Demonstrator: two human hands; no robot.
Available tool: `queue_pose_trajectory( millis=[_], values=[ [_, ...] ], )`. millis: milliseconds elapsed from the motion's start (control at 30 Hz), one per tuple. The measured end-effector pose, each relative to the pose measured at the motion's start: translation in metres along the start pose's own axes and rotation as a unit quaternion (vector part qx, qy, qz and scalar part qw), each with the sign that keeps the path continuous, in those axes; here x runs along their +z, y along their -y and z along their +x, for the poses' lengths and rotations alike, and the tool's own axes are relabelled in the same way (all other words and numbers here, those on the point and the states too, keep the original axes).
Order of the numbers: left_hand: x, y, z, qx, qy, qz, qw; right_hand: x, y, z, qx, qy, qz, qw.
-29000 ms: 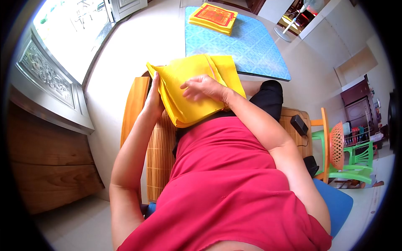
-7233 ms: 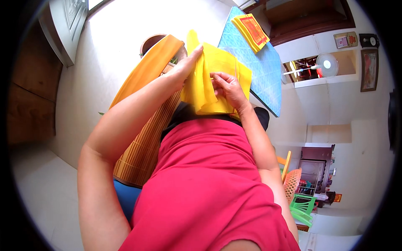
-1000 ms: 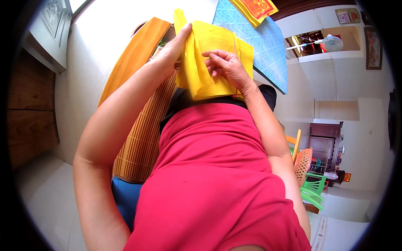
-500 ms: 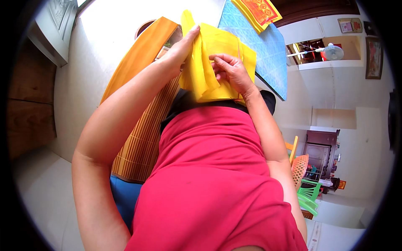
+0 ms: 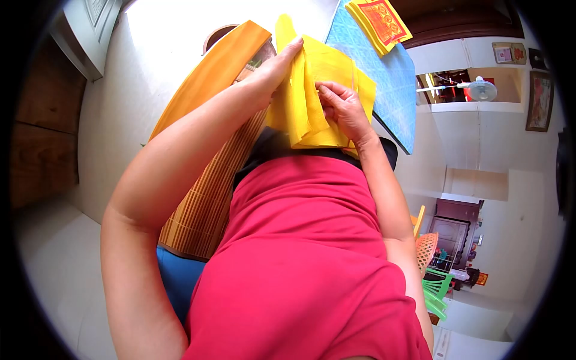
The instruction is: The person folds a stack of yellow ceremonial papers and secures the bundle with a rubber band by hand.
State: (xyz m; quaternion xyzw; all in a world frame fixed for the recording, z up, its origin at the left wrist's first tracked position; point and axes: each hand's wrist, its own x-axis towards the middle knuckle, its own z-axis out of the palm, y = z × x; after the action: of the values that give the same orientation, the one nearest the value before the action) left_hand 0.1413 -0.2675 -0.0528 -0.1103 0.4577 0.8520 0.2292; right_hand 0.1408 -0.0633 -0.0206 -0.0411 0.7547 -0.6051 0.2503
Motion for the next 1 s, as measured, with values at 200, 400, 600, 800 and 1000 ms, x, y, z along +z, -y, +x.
queue_pose_trajectory(
  millis=[200,400,600,800,1000],
  values=[
    [0.002,-0.003,-0.01,0.019,0.018,-0.028,0.999,0.001,-0.005,0.003,-0.001,-0.011,0.014,1.0],
    [-0.002,0.004,0.005,0.015,-0.004,-0.02,1.0,0.003,-0.005,0.003,-0.001,-0.016,0.018,1.0],
    [-0.006,0.009,0.013,0.014,0.016,-0.028,0.999,0.002,-0.005,0.003,0.001,-0.014,0.024,1.0],
    [-0.006,0.009,0.015,0.009,0.009,-0.021,1.0,0.003,-0.005,0.003,0.003,-0.014,0.025,1.0],
    [-0.004,0.006,0.009,0.01,0.005,-0.014,1.0,0.002,-0.006,0.003,0.001,-0.014,0.022,1.0]
  ],
)
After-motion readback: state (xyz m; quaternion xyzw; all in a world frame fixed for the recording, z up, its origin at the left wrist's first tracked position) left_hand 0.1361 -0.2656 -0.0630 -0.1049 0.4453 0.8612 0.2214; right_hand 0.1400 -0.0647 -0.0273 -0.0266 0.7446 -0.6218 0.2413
